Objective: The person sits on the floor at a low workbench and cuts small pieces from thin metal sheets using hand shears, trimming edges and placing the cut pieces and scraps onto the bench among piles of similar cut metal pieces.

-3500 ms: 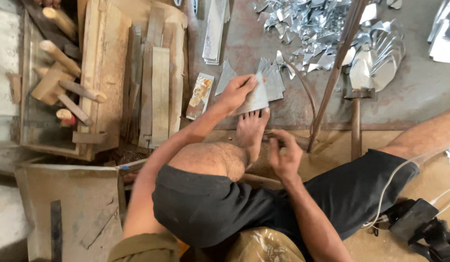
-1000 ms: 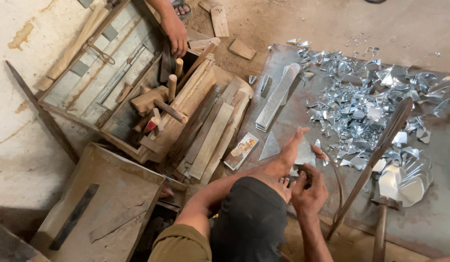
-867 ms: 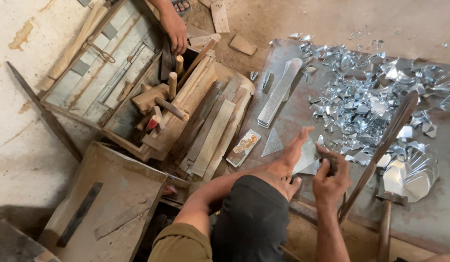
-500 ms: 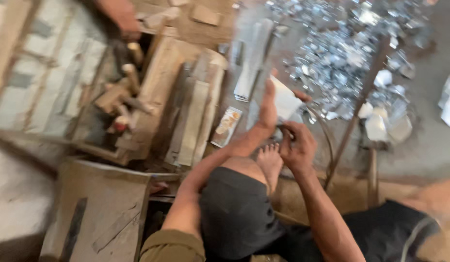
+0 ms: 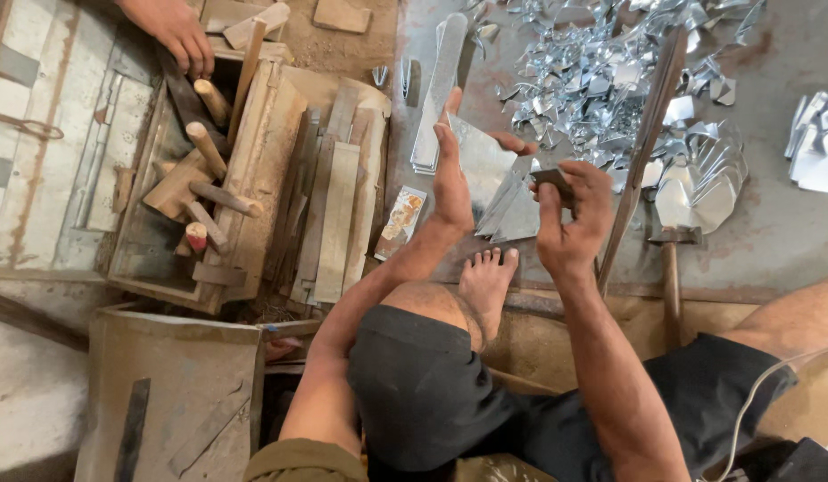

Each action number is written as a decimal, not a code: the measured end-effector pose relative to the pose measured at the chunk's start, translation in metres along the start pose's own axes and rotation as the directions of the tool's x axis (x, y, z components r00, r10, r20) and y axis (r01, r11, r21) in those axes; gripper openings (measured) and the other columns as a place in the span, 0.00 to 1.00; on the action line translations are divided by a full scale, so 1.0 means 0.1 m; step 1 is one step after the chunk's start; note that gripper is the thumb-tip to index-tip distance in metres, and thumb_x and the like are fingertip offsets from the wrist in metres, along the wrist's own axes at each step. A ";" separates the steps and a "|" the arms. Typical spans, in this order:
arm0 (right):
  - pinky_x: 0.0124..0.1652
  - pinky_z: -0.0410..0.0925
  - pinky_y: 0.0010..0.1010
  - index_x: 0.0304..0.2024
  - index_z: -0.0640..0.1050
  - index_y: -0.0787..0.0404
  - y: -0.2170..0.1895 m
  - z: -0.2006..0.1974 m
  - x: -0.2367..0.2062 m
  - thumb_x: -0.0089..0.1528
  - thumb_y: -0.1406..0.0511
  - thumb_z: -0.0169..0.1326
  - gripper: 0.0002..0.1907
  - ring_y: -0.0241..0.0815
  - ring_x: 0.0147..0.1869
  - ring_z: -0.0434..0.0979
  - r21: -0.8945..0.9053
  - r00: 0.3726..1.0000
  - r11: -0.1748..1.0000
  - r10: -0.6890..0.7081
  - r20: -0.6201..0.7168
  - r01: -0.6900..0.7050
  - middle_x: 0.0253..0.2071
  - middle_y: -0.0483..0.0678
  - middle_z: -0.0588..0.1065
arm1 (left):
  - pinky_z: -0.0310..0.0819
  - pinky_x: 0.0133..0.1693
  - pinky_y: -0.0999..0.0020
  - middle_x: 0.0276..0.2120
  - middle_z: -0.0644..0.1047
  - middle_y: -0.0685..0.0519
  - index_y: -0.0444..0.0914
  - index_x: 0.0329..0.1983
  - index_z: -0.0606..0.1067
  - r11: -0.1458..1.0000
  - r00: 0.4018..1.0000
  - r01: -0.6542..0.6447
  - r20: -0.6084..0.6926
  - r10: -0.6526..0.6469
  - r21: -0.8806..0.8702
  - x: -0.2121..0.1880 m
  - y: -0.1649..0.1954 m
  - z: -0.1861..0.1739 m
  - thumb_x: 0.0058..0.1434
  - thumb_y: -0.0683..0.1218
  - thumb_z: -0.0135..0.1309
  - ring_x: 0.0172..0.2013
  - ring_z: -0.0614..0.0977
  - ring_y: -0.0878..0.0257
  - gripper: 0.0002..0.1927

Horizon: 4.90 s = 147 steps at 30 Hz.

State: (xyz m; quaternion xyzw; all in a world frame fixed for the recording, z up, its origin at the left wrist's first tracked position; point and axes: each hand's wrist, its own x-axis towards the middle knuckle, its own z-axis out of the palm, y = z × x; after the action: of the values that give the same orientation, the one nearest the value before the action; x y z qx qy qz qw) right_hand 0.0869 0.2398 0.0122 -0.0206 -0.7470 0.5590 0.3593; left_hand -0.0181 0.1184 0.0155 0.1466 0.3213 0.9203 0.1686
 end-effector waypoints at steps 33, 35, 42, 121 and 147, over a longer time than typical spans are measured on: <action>0.48 0.72 0.29 0.62 0.69 0.65 0.24 -0.06 -1.02 0.69 0.74 0.53 0.18 0.40 0.49 0.80 0.162 0.935 0.924 0.325 0.141 -0.346 0.47 0.54 0.77 | 0.76 0.39 0.52 0.37 0.79 0.38 0.42 0.62 0.54 0.583 0.895 0.417 -0.202 -0.398 0.698 -0.32 -0.71 -1.21 0.64 0.49 0.53 0.36 0.83 0.49 0.29; 0.43 0.69 0.27 0.63 0.68 0.64 0.34 -0.19 -1.03 0.69 0.73 0.53 0.20 0.38 0.45 0.79 0.342 0.859 0.790 0.492 0.143 -0.509 0.44 0.53 0.78 | 0.77 0.39 0.52 0.41 0.79 0.36 0.37 0.60 0.61 0.286 0.902 0.025 0.102 -0.419 0.958 -0.55 -0.53 -1.28 0.56 0.49 0.62 0.41 0.83 0.43 0.33; 0.46 0.73 0.30 0.58 0.71 0.67 0.31 -0.14 -1.22 0.65 0.73 0.55 0.17 0.41 0.48 0.82 -0.079 0.900 0.916 0.401 0.170 -0.393 0.46 0.54 0.80 | 0.76 0.44 0.56 0.44 0.83 0.41 0.41 0.58 0.78 0.151 0.764 0.042 0.065 -0.642 0.988 -0.84 -0.08 -1.10 0.63 0.51 0.57 0.45 0.85 0.48 0.21; 0.42 0.73 0.38 0.39 0.82 0.61 -1.56 -1.29 -0.35 0.50 0.58 0.57 0.19 0.46 0.39 0.82 -0.036 0.663 0.967 -0.145 0.735 0.252 0.35 0.47 0.80 | 0.67 0.55 0.46 0.50 0.72 0.36 0.31 0.57 0.63 -0.352 0.936 0.329 -0.353 -0.003 0.876 -0.17 -0.90 -1.64 0.48 0.45 0.74 0.53 0.73 0.36 0.40; 0.30 0.64 0.20 0.65 0.70 0.66 0.89 -0.57 -1.71 0.69 0.72 0.52 0.22 0.32 0.35 0.74 0.247 0.721 0.686 0.686 0.092 -0.684 0.41 0.51 0.78 | 0.70 0.57 0.51 0.56 0.67 0.38 0.35 0.60 0.63 -0.484 0.839 0.514 -0.531 0.116 0.708 -0.02 -0.49 -1.13 0.44 0.52 0.75 0.56 0.73 0.40 0.45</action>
State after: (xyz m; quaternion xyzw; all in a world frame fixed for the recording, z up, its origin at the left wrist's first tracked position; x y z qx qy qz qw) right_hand 0.2119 0.2459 -0.1448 -0.2521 -0.6026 0.7464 0.1269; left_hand -0.0486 0.0926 -0.1009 -0.0316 0.9828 0.1575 0.0910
